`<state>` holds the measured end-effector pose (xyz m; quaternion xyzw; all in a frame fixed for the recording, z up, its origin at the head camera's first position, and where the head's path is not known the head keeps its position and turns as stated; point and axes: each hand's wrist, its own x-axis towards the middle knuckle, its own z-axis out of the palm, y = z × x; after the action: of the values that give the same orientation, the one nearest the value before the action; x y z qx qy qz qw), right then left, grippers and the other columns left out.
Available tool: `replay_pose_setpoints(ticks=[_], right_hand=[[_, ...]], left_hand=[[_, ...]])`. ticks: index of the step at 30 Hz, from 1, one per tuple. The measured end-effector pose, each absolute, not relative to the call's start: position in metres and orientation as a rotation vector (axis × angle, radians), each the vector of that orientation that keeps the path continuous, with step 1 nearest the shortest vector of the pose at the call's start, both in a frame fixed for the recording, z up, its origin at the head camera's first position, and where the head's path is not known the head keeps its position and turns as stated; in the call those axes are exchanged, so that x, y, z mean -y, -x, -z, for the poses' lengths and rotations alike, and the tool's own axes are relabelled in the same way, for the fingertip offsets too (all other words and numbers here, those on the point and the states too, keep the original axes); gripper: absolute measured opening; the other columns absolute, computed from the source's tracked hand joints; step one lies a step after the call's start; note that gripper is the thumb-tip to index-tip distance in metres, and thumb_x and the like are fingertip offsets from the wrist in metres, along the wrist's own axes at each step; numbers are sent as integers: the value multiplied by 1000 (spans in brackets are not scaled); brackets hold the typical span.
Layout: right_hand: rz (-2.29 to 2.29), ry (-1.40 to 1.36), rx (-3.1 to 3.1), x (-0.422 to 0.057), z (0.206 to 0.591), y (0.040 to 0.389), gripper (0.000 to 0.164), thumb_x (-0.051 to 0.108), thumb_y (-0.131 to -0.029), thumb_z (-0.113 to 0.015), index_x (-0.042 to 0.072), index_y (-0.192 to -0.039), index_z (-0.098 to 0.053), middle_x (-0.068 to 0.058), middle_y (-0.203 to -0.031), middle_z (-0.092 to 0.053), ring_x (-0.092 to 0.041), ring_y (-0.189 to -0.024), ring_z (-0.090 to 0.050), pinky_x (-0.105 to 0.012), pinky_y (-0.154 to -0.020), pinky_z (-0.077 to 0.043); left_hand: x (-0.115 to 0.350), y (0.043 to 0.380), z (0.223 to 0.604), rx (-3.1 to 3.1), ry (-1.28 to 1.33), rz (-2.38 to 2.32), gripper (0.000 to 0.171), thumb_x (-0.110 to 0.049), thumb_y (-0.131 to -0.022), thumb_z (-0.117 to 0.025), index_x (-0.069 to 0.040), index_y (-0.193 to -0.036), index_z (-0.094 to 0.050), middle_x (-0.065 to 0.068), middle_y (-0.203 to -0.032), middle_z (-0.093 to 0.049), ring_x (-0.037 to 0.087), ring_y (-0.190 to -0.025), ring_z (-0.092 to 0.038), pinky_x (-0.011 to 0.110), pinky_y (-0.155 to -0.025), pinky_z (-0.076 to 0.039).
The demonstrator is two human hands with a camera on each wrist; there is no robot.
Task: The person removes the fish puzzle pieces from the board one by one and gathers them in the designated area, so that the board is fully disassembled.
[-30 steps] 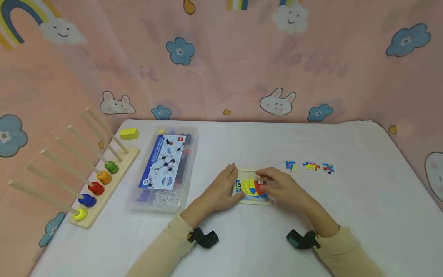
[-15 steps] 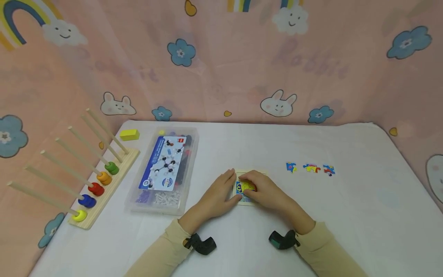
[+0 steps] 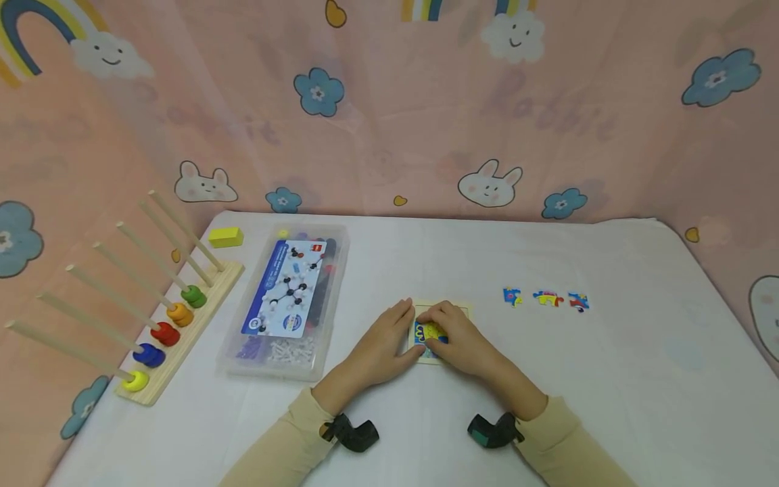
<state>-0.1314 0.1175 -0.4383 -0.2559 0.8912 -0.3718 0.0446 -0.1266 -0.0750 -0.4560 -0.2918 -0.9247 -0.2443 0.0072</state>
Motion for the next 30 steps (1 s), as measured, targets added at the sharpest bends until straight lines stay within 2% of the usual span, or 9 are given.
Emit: replay_pose_setpoints(ticks=[14,30], right_hand=[[1216,779,-2728,-117,439,130,36,0,-82,-68,4,-116,-59,-9,-115,-58,-29,-112,-52,-49,-99,-43],[1182,793,-2798,-117,435,127,37,-1,-81,-69,6,-117,-64,-6,-112,-62,-25,-110,-55,-46,-97,-47]], left_hand=[[75,126,453,2894,913,771,70,-38,-91,-59,4,-142,-37,17,-151,-33,28,-141,-30,39,-116,-28],[75,127,457,2869,903,762,69,-37,-90,-62,4,-141,-39,17,-150,-35,28,-140,-32,38,-115,-28]])
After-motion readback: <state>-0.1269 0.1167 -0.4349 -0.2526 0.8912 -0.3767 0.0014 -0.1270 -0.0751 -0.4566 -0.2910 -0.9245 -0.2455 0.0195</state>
